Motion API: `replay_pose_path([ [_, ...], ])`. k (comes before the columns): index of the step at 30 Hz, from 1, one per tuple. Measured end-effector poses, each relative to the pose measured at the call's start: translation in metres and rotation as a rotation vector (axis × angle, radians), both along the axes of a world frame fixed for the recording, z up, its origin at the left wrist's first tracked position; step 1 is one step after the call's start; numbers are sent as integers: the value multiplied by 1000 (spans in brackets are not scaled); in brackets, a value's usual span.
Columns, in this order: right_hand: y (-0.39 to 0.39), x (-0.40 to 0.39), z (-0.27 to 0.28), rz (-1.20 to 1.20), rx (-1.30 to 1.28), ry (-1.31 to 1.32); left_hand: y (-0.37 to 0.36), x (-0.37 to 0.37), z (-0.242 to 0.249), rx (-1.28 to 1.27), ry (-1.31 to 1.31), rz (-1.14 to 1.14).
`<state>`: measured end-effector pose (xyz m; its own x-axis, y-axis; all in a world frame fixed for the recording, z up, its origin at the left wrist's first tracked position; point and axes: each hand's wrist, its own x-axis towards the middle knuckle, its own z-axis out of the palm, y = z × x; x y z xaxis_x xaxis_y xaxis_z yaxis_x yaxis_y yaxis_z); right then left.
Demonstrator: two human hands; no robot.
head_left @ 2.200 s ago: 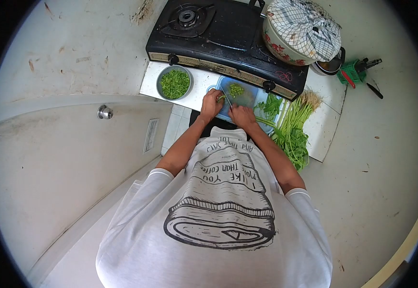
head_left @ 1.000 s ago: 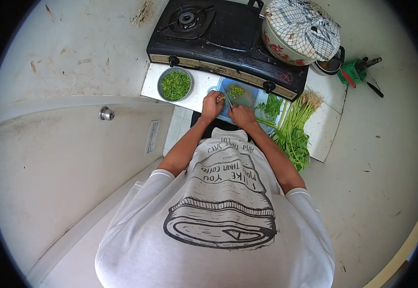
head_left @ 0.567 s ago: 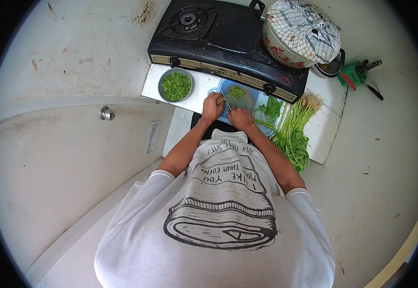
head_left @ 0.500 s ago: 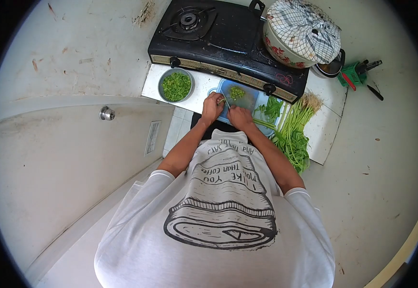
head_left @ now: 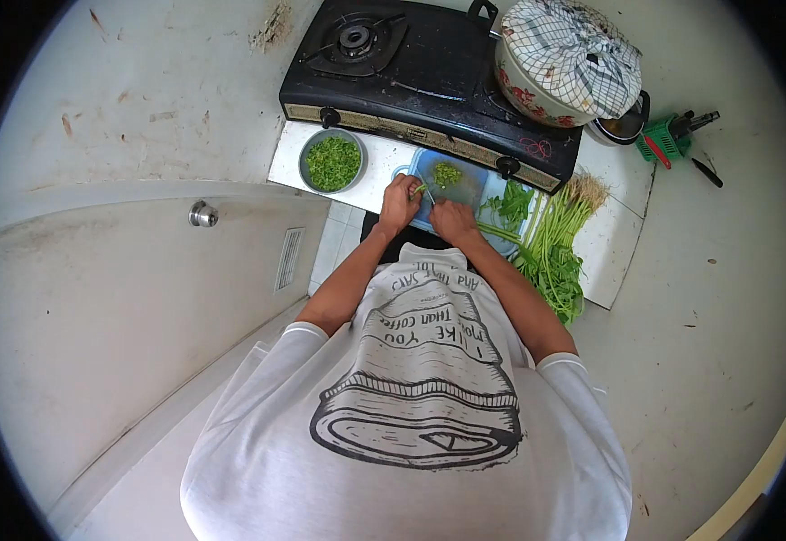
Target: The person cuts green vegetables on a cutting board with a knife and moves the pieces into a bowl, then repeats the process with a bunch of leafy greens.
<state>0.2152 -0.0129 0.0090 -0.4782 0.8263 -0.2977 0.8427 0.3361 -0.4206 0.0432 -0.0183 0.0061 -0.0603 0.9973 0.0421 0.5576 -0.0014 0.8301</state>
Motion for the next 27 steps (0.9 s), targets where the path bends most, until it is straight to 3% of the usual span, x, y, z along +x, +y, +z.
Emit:
replay_pose_path([
  [27,-2,3,-4,16,19,54,-1,2,5,3,30,17],
])
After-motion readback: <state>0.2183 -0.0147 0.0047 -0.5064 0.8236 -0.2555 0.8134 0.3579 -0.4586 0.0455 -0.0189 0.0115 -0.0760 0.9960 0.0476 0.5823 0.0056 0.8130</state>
